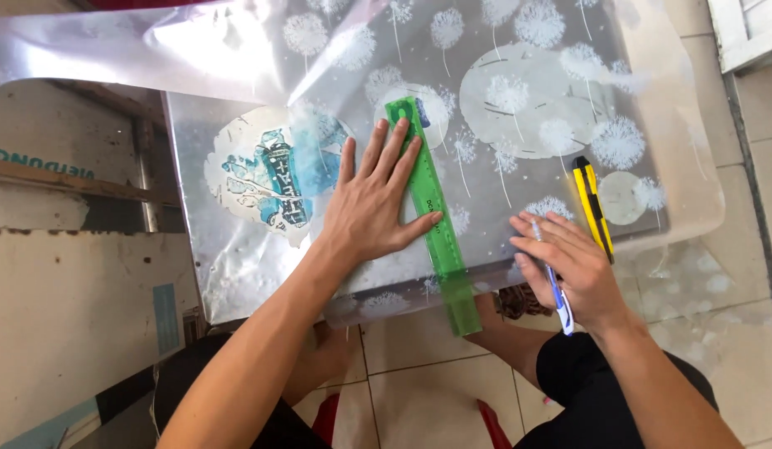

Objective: The person uses a green ruler and a pen to mark lines on a decorative film, then uses a utility knife to cut the film along the ruler.

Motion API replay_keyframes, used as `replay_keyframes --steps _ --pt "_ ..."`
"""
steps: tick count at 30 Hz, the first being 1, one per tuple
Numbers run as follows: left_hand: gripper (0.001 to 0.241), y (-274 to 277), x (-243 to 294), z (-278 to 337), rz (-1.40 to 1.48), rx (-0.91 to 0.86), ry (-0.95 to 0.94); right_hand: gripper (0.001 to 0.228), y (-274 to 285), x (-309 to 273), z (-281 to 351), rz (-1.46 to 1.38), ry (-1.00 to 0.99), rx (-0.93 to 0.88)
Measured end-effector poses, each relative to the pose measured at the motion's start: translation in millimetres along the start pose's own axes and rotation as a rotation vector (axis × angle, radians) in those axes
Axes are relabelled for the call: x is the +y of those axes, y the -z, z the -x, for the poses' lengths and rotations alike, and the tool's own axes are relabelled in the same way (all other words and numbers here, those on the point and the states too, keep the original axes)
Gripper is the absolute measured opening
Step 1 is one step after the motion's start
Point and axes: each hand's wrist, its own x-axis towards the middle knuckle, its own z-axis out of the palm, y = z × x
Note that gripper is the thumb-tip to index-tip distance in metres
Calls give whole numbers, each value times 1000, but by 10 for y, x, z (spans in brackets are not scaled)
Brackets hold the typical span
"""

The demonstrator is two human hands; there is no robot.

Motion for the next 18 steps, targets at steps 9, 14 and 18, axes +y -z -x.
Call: replay_keyframes --steps 9,14,18 --pt "105 -141 -49 -52 38 72 -78 41 -280 252 -401 164 -160 39" --pt "89 246 -616 -167 22 24 49 41 -257 233 -440 145 -244 -82" --pt "84 834 -1486 -77 -178 -1 356 44 -212 257 -443 152 -273 -118"
